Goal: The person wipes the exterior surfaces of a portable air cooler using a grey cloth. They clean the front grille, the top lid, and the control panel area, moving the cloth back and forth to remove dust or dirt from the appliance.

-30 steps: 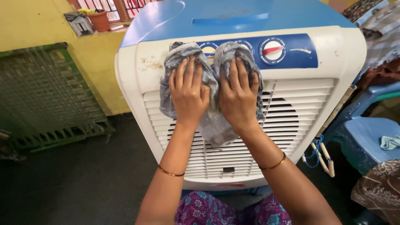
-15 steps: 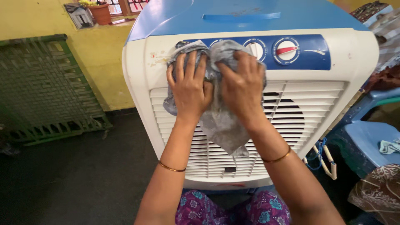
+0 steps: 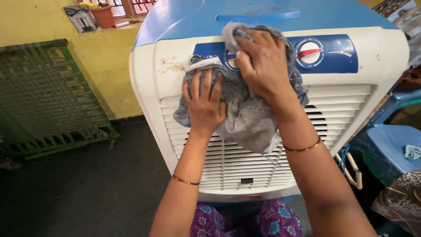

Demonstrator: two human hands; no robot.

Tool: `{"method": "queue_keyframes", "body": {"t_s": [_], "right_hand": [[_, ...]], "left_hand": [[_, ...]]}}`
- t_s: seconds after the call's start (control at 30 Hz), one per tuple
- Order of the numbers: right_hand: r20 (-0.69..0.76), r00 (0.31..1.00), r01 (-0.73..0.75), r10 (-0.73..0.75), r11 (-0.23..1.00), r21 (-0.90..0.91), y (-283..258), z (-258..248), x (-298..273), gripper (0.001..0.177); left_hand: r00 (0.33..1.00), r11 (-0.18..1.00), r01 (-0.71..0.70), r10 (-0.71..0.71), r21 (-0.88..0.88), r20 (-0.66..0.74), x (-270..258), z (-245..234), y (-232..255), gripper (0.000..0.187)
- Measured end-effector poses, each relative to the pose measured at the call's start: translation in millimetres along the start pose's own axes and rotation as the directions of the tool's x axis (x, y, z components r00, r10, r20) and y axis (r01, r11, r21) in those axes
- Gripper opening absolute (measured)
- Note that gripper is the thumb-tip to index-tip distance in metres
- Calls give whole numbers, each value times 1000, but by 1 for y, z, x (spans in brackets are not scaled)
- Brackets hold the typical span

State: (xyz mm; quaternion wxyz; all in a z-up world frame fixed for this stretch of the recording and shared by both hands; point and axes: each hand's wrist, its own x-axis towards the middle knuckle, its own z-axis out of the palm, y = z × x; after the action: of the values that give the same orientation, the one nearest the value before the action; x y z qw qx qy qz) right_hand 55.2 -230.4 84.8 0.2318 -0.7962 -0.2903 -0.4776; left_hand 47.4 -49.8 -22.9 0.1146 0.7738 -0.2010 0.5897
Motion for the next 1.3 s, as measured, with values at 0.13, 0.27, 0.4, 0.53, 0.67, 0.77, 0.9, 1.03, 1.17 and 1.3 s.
{"method": "queue_keyframes", "body": {"t_s": [0.13, 0.27, 0.4, 0.53, 0.67, 0.77, 0.9, 1.03, 1.17, 1.3], "right_hand": [[-129, 991, -79, 49, 966, -246, -4, 10, -25, 39], [-208, 978, -88, 4, 914, -397, -16, 22, -50, 43], [-185, 982, -94, 24, 919, -382, -17, 25, -76, 43], [-132, 991, -41, -19, 899, -436, -12, 23, -108, 40], [-24, 992, 117, -127, 957, -264, 17, -1, -125, 30], [-205, 979, -31, -4, 985, -168, 38, -20, -112, 30], [-206, 978, -49, -24, 939, -341, 54, -31, -71, 38], [-116, 992, -75, 45, 962, -263, 60, -30, -60, 40], [-132, 989, -96, 59, 952, -291, 63, -24, -76, 43], [-161, 987, -75, 22, 939, -337, 56, -19, -102, 39]], "left_hand": [[1000, 999, -13, 12, 31, 13, -3, 2, -2, 63], [1000, 1000, -6, 6, 22, 5, -4, 3, -2, 62], [1000, 1000, 20, -20, 1, 13, -5, 2, 1, 61], [998, 997, 63, -63, -41, 2, -6, 3, 6, 59], [996, 993, 88, -87, -84, 25, -12, 2, 11, 64], [1000, 994, 18, -18, -111, 0, -2, 3, 23, 63], [993, 993, -113, 114, -46, 27, 40, 6, 61, 53], [979, 994, 6, -28, 108, 202, 79, 6, 95, 48], [984, 995, -17, 0, 95, 179, 81, 11, 96, 44], [992, 983, -68, 48, 170, 118, 59, 14, 101, 39]]}}
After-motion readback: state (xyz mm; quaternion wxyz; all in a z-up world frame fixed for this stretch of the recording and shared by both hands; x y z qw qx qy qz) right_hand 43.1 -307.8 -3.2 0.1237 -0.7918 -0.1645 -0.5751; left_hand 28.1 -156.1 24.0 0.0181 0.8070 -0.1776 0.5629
